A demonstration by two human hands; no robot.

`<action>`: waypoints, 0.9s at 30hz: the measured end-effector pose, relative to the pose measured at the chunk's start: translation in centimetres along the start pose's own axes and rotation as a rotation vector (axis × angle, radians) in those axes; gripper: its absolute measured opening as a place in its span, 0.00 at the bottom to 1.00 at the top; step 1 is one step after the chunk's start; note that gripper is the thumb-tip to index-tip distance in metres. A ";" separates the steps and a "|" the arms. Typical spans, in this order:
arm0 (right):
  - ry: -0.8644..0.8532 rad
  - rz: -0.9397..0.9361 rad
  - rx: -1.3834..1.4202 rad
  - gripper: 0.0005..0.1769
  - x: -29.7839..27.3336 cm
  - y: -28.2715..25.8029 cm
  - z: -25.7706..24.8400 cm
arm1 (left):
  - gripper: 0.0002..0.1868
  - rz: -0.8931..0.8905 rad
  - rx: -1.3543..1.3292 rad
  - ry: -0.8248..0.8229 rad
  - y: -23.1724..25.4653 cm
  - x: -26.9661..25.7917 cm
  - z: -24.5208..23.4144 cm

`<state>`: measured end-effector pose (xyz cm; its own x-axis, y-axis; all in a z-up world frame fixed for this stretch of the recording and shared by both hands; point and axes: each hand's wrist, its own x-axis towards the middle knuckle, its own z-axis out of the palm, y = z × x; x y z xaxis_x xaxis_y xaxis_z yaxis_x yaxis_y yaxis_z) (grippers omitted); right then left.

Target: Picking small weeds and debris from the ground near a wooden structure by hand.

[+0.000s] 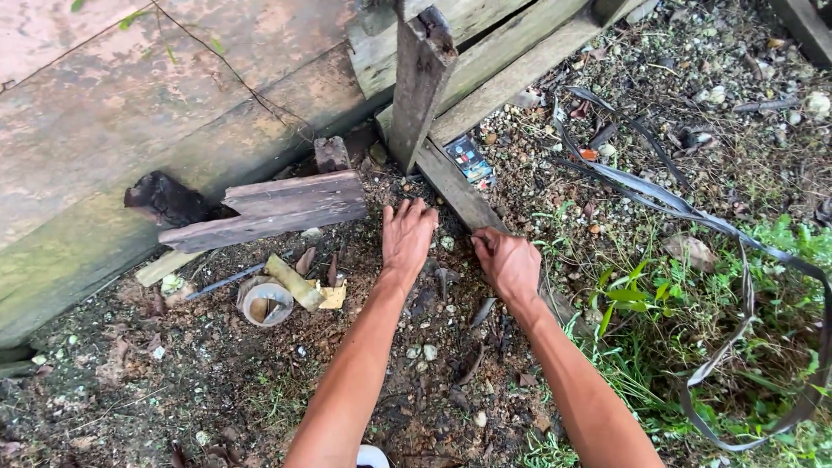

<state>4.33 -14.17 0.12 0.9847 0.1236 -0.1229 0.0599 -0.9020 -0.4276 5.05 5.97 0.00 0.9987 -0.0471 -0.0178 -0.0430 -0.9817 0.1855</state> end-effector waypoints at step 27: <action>-0.301 -0.569 0.077 0.07 -8.1 -19.7 -1.8 | 0.05 -0.499 -0.431 -0.029 -14.8 -25.0 -14.8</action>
<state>-4.58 1.88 11.19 0.7128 0.6943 -0.0995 0.5358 -0.6305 -0.5615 -18.91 24.37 12.24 0.8948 0.3832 -0.2290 0.4450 -0.7254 0.5251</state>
